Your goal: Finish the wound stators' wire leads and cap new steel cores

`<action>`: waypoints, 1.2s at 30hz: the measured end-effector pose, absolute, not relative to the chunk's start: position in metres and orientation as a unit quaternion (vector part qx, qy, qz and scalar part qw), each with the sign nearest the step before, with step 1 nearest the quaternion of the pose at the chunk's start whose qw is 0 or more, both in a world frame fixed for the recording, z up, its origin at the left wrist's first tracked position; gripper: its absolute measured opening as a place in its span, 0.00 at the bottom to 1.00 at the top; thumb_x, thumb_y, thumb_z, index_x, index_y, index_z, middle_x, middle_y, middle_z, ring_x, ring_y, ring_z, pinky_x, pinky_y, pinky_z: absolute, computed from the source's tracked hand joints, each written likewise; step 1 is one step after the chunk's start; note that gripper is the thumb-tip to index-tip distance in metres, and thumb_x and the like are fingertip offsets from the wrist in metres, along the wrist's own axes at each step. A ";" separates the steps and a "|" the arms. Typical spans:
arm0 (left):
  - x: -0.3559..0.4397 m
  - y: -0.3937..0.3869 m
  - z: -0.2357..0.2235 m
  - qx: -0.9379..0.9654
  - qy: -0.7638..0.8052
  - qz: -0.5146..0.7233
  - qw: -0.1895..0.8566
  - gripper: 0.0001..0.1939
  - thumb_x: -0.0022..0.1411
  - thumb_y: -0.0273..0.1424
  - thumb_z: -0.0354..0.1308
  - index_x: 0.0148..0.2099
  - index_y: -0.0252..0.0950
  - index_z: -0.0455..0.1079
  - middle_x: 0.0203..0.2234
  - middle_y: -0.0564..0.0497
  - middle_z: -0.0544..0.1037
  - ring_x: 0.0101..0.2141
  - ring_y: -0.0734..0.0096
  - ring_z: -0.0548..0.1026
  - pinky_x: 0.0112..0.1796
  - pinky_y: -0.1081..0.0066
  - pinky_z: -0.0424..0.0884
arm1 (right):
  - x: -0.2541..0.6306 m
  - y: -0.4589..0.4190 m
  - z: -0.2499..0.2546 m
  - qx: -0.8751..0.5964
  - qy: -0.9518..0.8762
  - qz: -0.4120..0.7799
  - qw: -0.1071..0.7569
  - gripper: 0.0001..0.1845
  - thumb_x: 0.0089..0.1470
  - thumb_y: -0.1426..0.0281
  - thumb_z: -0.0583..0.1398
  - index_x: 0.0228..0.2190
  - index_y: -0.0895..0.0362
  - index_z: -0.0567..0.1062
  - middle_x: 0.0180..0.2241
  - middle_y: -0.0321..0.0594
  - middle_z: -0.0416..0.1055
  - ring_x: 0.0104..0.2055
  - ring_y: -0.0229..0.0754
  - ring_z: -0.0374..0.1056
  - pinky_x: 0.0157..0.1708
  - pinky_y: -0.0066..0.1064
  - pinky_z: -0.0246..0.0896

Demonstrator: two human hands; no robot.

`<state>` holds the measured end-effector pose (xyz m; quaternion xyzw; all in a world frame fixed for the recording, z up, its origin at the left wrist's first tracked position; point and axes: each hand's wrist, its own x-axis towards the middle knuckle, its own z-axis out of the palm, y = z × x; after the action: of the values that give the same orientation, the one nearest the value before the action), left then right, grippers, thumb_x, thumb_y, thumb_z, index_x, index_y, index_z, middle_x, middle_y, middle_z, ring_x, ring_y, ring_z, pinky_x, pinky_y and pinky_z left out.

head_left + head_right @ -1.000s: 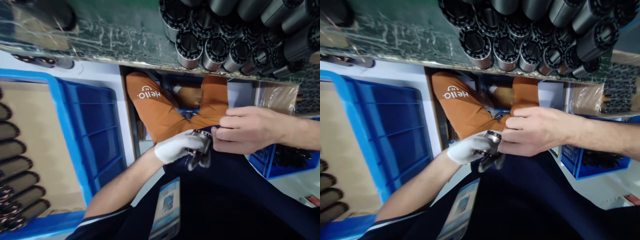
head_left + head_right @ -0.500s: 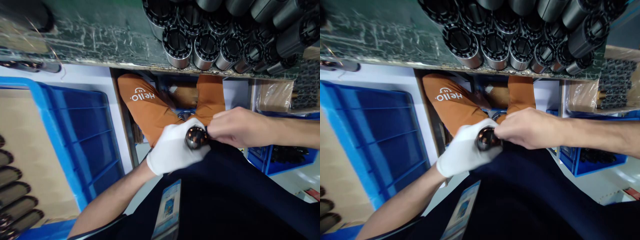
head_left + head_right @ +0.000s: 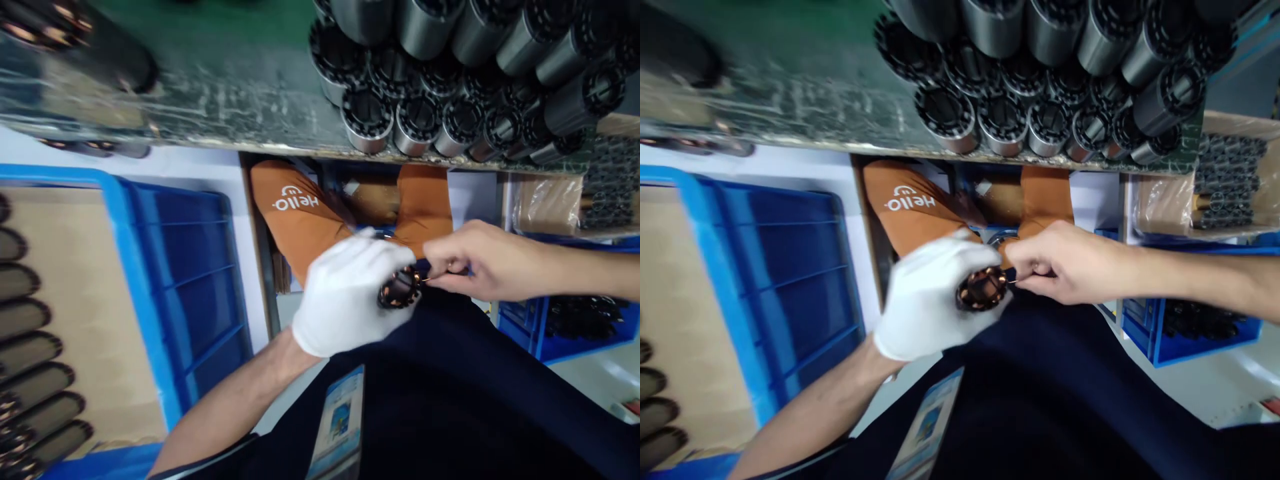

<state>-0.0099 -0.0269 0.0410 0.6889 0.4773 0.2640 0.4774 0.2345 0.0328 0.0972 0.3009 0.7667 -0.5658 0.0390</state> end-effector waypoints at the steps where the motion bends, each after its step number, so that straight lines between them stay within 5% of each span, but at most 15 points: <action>1: -0.011 -0.030 0.039 0.640 0.441 0.247 0.579 0.12 0.60 0.39 0.69 0.44 0.43 0.75 0.35 0.51 0.85 0.33 0.60 0.83 0.42 0.59 0.82 | 0.232 0.032 0.102 0.263 0.841 -0.472 0.019 0.18 0.78 0.71 0.58 0.31 0.53 0.73 0.24 0.29 0.65 0.27 0.37 0.58 0.31 0.33 0.53; 3: -0.016 -0.035 0.032 0.507 0.366 0.227 0.747 0.13 0.63 0.38 0.69 0.45 0.42 0.72 0.33 0.52 0.82 0.30 0.63 0.80 0.34 0.64 0.79 | 0.227 0.035 0.114 0.194 0.929 -0.314 0.003 0.19 0.78 0.77 0.53 0.33 0.53 0.75 0.28 0.33 0.70 0.32 0.41 0.62 0.35 0.36 0.55; 5: -0.024 -0.042 0.024 0.428 0.363 0.250 0.789 0.15 0.63 0.40 0.70 0.46 0.41 0.71 0.35 0.51 0.82 0.32 0.63 0.80 0.36 0.65 0.78 | 0.221 0.045 0.125 0.176 0.957 -0.231 0.011 0.12 0.78 0.74 0.56 0.41 0.52 0.78 0.34 0.37 0.75 0.36 0.44 0.66 0.39 0.37 0.58; 7: -0.034 -0.049 0.017 0.389 0.408 0.311 0.765 0.20 0.65 0.44 0.72 0.51 0.40 0.73 0.38 0.49 0.83 0.36 0.61 0.81 0.40 0.62 0.78 | 0.205 0.064 0.130 0.192 0.964 -0.182 0.014 0.06 0.75 0.66 0.63 0.49 0.53 0.79 0.42 0.43 0.78 0.42 0.48 0.70 0.42 0.39 0.62; 11: -0.055 -0.062 0.010 0.342 0.442 0.424 0.713 0.33 0.69 0.57 0.68 0.65 0.40 0.72 0.47 0.40 0.87 0.43 0.52 0.86 0.47 0.54 0.83 | 0.137 0.130 0.115 0.266 0.960 -0.025 -0.078 0.13 0.70 0.63 0.68 0.53 0.53 0.79 0.52 0.50 0.79 0.54 0.57 0.73 0.50 0.45 0.69; 14: -0.067 -0.064 0.013 0.417 0.542 0.455 0.570 0.27 0.73 0.47 0.68 0.67 0.42 0.70 0.60 0.38 0.84 0.60 0.48 0.85 0.64 0.48 0.79 | 0.079 0.189 0.085 0.351 0.928 0.075 -0.101 0.17 0.62 0.69 0.73 0.51 0.59 0.81 0.58 0.59 0.78 0.61 0.66 0.71 0.58 0.54 0.71; 18: -0.081 -0.054 0.019 0.491 0.646 0.453 0.368 0.27 0.70 0.38 0.72 0.66 0.43 0.69 0.63 0.42 0.82 0.64 0.52 0.83 0.67 0.50 0.77 | 0.040 0.240 0.056 0.418 0.903 0.060 -0.083 0.03 0.66 0.70 0.67 0.40 0.56 0.83 0.48 0.58 0.81 0.55 0.68 0.74 0.60 0.64 0.68; 22: -0.090 -0.019 0.016 0.539 0.650 0.450 0.290 0.29 0.69 0.37 0.73 0.67 0.43 0.69 0.62 0.42 0.83 0.60 0.52 0.85 0.64 0.51 0.80 | 0.049 0.241 0.069 0.412 0.903 0.061 -0.106 0.10 0.69 0.69 0.62 0.34 0.55 0.82 0.44 0.58 0.81 0.55 0.69 0.73 0.60 0.70 0.64; 28: -0.067 0.083 0.000 0.626 0.679 0.370 0.095 0.28 0.64 0.37 0.79 0.62 0.37 0.77 0.55 0.35 0.81 0.57 0.37 0.79 0.61 0.41 0.76 | 0.095 0.184 0.153 0.405 0.899 0.107 -0.131 0.08 0.69 0.62 0.69 0.40 0.52 0.79 0.50 0.56 0.79 0.56 0.67 0.73 0.54 0.58 0.69; 31: -0.057 0.107 0.007 0.637 0.681 0.345 0.100 0.29 0.67 0.38 0.76 0.65 0.34 0.77 0.52 0.34 0.82 0.54 0.35 0.79 0.58 0.41 0.76 | 0.129 0.134 0.181 0.337 0.927 0.000 -0.166 0.07 0.74 0.63 0.66 0.41 0.52 0.77 0.44 0.47 0.77 0.48 0.56 0.73 0.46 0.46 0.67; 34: -0.063 0.076 0.023 0.630 0.662 0.379 0.144 0.39 0.68 0.39 0.74 0.75 0.36 0.70 0.63 0.32 0.77 0.63 0.31 0.74 0.66 0.37 0.71 | 0.168 0.083 0.183 0.247 0.950 -0.128 -0.140 0.07 0.78 0.68 0.62 0.42 0.53 0.75 0.39 0.41 0.72 0.42 0.47 0.68 0.43 0.40 0.64; 36: -0.071 0.034 0.029 0.672 0.545 0.389 0.318 0.44 0.70 0.41 0.73 0.82 0.46 0.61 0.72 0.37 0.72 0.69 0.38 0.72 0.71 0.40 0.70 | 0.190 0.055 0.173 0.226 0.948 -0.208 -0.081 0.06 0.77 0.72 0.62 0.42 0.54 0.74 0.39 0.39 0.70 0.41 0.45 0.66 0.41 0.38 0.62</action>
<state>-0.0712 0.0336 0.0288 0.6717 0.5448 0.3886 0.3177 0.1899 0.0551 0.1728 0.2260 0.9482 -0.2082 -0.0810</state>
